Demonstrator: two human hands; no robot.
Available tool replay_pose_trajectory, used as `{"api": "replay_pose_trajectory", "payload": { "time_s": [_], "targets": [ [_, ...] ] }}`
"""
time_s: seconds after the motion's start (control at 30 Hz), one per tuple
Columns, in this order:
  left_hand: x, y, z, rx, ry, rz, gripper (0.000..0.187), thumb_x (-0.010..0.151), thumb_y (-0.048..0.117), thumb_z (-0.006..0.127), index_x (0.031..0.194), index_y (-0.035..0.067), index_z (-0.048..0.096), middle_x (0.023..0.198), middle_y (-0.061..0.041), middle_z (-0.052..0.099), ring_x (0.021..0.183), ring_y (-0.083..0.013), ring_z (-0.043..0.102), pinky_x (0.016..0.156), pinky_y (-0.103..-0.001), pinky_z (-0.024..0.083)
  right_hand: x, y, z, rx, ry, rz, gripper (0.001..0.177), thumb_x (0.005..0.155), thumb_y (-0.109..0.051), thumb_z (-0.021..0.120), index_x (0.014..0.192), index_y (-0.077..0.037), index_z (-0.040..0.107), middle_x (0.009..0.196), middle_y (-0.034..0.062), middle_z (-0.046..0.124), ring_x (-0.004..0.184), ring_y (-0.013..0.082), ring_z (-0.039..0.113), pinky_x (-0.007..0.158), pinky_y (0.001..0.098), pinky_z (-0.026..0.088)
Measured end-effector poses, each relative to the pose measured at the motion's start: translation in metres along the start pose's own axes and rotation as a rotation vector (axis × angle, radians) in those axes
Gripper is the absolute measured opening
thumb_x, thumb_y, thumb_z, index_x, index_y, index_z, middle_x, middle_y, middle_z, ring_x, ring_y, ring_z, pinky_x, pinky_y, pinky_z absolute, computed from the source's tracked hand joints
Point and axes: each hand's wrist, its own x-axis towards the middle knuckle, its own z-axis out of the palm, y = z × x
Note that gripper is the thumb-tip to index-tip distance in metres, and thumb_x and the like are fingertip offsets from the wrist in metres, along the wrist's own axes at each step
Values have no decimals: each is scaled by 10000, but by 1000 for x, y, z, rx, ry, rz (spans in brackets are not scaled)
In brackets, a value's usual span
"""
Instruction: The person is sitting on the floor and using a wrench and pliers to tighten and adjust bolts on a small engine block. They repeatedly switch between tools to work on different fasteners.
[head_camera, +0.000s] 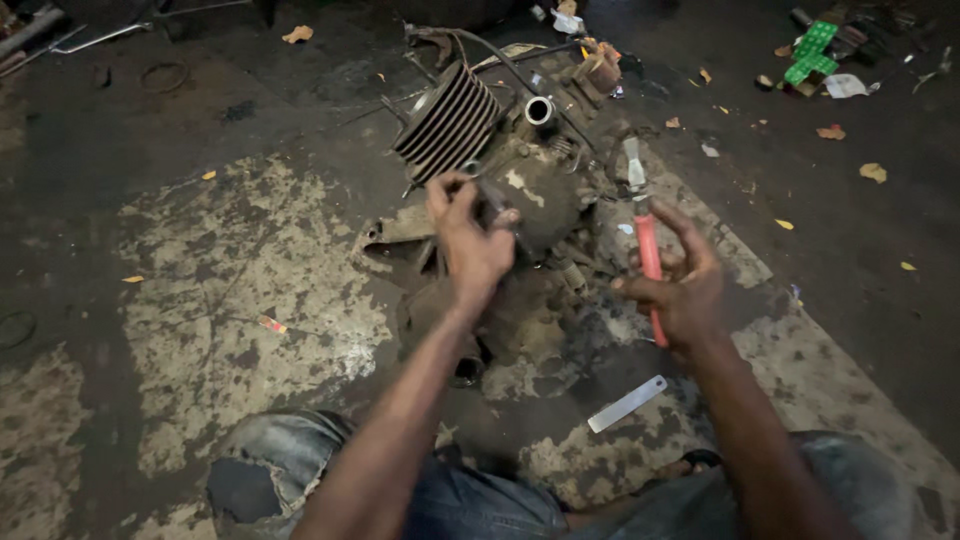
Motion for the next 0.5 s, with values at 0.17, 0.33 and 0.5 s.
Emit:
{"api": "replay_pose_trajectory", "payload": {
  "time_s": [0.17, 0.33, 0.5],
  "targets": [
    [6, -2, 8, 107, -58, 110, 372, 662, 54, 849, 961, -44, 651, 1218, -153, 488, 1180, -335, 489, 1015, -450, 435, -5, -1, 4, -40, -24, 5, 1017, 616, 162, 796, 1530, -174, 504, 1000, 126, 676, 780, 114, 646, 512, 259, 509],
    [9, -5, 2, -145, -80, -175, 218, 718, 83, 792, 884, 22, 665, 1280, -104, 440, 1188, -270, 573, 1087, -397, 517, -4, -5, 7, -26, -13, 48, 1011, 614, 153, 789, 1519, -190, 497, 1005, 125, 689, 757, 140, 666, 511, 269, 537],
    [-1, 0, -13, 22, -23, -159, 249, 700, 64, 849, 841, -8, 657, 1258, -98, 437, 1184, -279, 536, 1033, -421, 494, -6, -7, 8, -68, -3, 91, 1001, 620, 149, 785, 1512, -205, 502, 1010, 127, 704, 732, 130, 663, 505, 273, 524]
  ]
}}
